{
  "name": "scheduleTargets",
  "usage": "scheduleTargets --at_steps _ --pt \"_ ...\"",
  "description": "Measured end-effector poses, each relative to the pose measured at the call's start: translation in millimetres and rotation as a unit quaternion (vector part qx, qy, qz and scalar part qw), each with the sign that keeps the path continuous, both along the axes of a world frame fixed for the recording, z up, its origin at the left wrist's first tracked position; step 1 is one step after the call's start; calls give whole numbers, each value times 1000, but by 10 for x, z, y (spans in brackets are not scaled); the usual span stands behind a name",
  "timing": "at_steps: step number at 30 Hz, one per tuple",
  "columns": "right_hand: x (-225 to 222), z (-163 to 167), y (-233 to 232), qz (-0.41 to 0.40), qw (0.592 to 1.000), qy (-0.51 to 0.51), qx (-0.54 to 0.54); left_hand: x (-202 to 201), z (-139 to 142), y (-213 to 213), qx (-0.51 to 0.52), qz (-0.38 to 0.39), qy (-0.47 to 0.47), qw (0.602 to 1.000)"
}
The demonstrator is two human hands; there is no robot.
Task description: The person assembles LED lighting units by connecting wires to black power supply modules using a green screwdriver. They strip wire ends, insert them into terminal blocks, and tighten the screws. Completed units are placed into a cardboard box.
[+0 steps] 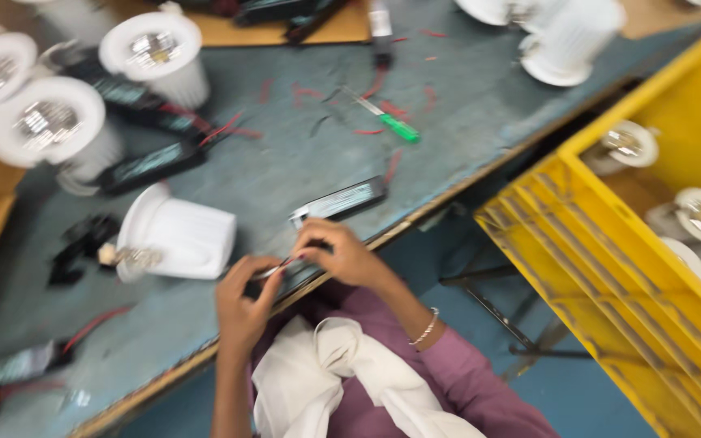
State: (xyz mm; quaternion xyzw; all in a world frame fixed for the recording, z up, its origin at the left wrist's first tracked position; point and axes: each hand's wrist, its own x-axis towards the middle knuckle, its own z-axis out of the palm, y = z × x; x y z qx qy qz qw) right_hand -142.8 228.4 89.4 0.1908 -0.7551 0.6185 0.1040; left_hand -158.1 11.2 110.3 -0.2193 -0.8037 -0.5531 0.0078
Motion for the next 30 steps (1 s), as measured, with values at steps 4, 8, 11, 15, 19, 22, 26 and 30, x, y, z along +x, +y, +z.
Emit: scheduleTargets --at_steps 4,8,11,15,19,22,26,30 --pt "-18 -28 -6 -9 1000 -1 9 -3 0 -1 21 -11 -22 999" --pt "-20 -105 9 12 997 -58 -52 -5 -13 7 39 -16 -43 998" --pt "-9 -159 29 0 996 -64 -58 -10 -25 17 67 -29 -37 997" --pt "-30 -100 43 -37 983 -92 -153 -4 -15 -8 95 -29 -70 993" --pt "18 78 -23 -24 989 -69 -132 -4 -8 -38 92 -44 -92 991" --pt "132 238 -9 -6 1000 -29 -3 -10 -26 -55 94 -61 -90 990" --pt "136 387 -27 -17 993 2 116 -11 -42 -85 95 -70 -87 989" --pt "119 508 -55 -26 988 3 155 -10 -17 -84 79 -70 -85 991"
